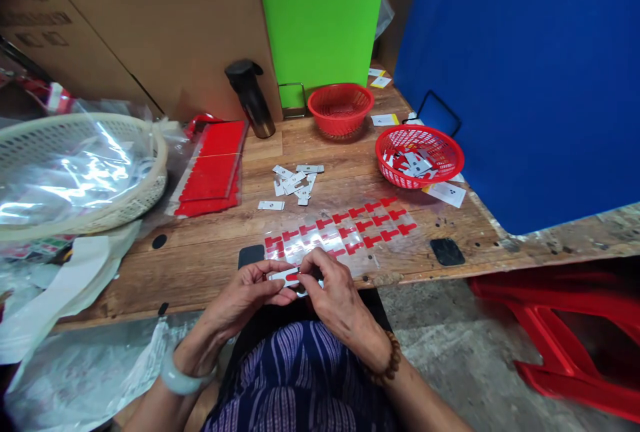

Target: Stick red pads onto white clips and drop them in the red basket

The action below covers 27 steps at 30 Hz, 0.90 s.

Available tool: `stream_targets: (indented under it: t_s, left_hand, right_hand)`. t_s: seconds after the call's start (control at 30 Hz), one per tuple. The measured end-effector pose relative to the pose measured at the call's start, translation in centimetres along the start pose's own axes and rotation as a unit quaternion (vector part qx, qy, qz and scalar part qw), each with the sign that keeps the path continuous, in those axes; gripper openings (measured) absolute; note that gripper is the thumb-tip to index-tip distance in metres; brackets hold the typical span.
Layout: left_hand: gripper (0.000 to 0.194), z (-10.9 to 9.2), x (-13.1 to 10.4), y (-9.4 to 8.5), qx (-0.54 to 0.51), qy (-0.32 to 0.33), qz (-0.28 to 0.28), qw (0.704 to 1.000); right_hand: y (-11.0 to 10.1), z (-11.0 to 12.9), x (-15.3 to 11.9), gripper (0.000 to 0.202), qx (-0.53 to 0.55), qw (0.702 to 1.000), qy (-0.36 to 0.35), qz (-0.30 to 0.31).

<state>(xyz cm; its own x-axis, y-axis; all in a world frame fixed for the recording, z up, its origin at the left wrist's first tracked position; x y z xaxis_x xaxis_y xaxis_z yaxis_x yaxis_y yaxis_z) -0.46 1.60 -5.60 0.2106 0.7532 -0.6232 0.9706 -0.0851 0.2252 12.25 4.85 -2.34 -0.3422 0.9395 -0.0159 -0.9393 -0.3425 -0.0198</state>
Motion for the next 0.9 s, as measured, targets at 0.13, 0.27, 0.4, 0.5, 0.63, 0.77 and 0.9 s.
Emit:
stream_targets:
  t_s: [0.13, 0.27, 0.4, 0.5, 0.63, 0.77, 0.9]
  left_hand:
    - [0.03, -0.01, 0.09, 0.0, 0.005, -0.002, -0.001, 1.0]
    - [0.03, 0.0, 0.11, -0.05, 0.007, -0.002, -0.003, 1.0]
    - [0.03, 0.07, 0.12, -0.1, 0.009, -0.005, -0.003, 1.0]
    - [0.029, 0.13, 0.2, -0.2, 0.009, -0.005, -0.003, 1.0]
    - [0.029, 0.12, 0.26, -0.25, 0.012, -0.001, 0.002, 1.0]
    - [0.028, -0.03, 0.21, -0.17, 0.018, 0.0, 0.0, 1.0]
    - [0.026, -0.3, 0.27, -0.05, 0.021, 0.005, 0.0, 1.0]
  right_hand:
    - [0.03, 0.04, -0.03, 0.008, -0.002, 1.0, 0.0, 0.004]
    - [0.05, 0.09, 0.04, 0.008, -0.004, 1.0, -0.002, 0.005]
    - [0.08, -0.03, 0.13, 0.008, -0.002, 1.0, -0.004, 0.004]
    - [-0.05, -0.4, 0.2, 0.007, 0.011, 1.0, 0.003, -0.003]
    - [-0.18, -0.7, 0.35, 0.007, 0.036, 0.999, 0.01, -0.007]
    - [-0.19, -0.32, 0.44, 0.007, 0.02, 1.0, 0.007, -0.009]
    - [-0.13, -0.09, 0.46, 0.008, 0.005, 1.0, 0.006, -0.01]
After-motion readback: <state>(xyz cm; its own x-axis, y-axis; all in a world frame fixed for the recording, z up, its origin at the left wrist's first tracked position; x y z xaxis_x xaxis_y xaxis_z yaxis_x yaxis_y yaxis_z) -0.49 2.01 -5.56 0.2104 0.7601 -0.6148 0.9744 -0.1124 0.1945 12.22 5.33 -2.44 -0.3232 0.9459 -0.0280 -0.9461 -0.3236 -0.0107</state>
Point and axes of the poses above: each hand's wrist, its own x-axis towards the middle knuckle, its own y-axis out of the palm, z = x × y, the point moved 8 cm from there along x, towards the middle knuckle, and after that the axes turned 15 degrees about x, right-handed, at the moved point
